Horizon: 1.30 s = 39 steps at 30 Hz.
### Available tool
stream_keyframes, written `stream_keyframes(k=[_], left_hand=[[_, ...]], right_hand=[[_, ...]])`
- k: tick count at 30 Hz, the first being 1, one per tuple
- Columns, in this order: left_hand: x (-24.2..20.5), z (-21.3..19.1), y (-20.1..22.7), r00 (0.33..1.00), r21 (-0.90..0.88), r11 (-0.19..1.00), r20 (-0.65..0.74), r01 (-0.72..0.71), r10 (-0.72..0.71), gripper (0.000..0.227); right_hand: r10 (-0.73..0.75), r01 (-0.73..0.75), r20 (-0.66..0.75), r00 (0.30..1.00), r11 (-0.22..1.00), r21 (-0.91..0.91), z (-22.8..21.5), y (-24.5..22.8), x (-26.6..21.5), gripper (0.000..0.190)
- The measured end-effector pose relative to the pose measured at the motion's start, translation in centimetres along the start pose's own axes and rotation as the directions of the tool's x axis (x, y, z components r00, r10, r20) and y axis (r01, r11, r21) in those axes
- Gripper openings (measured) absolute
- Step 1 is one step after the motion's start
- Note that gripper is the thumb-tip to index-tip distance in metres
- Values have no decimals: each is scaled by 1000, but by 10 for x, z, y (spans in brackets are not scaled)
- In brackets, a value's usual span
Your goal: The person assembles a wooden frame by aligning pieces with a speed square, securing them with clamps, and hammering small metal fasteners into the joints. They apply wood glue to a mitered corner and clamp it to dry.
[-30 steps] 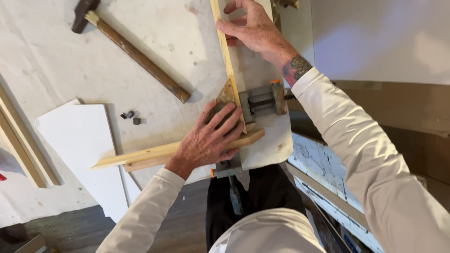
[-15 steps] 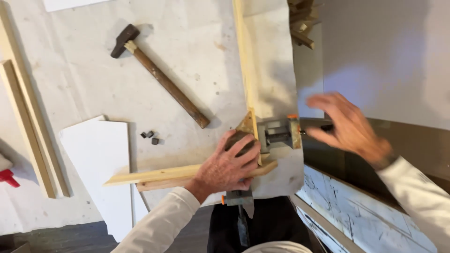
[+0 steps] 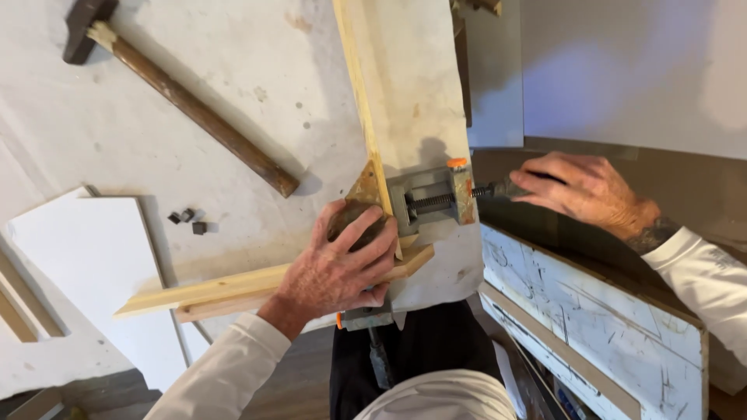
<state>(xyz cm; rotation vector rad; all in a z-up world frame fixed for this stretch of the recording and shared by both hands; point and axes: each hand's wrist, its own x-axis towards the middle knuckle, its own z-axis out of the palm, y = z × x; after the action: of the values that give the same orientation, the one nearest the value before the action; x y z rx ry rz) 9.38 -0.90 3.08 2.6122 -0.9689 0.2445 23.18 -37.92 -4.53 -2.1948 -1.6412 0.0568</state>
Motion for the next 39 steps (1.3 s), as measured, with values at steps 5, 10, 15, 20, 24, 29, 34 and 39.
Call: stream_keyframes(k=[5, 10, 15, 20, 24, 29, 34, 39], left_hand=[[-4, 2, 0, 999, 26, 1000, 40, -7, 6, 31], [-3, 4, 3, 999, 33, 999, 43, 9, -11, 27], [-2, 3, 1, 999, 33, 999, 39, 6, -8, 27], [-4, 5, 2, 999, 36, 999, 53, 5, -6, 32], [-6, 5, 8, 998, -19, 1000, 64, 14, -13, 32], [-1, 1, 3, 999, 30, 999, 30, 11, -12, 30], [-3, 4, 3, 1000, 31, 999, 15, 13, -14, 24], [-5, 4, 4, 1000, 31, 999, 27, 12, -13, 30]], right_hand=[[503, -590, 311, 806, 646, 485, -9, -6, 39, 27], [612, -938, 727, 311, 323, 128, -34, -11, 63, 55], [-23, 68, 122, 992, 921, -384, -7, 7, -20, 64], [541, -646, 353, 764, 646, 408, -4, 3, 5, 41], [675, -960, 688, 268, 128, 248, -28, -6, 26, 36], [-32, 89, 164, 986, 931, -354, -14, 12, -13, 60], [430, -535, 346, 834, 786, 310, 14, 15, -32, 27], [435, -916, 901, -2, -362, 173, -14, 12, 27, 55]])
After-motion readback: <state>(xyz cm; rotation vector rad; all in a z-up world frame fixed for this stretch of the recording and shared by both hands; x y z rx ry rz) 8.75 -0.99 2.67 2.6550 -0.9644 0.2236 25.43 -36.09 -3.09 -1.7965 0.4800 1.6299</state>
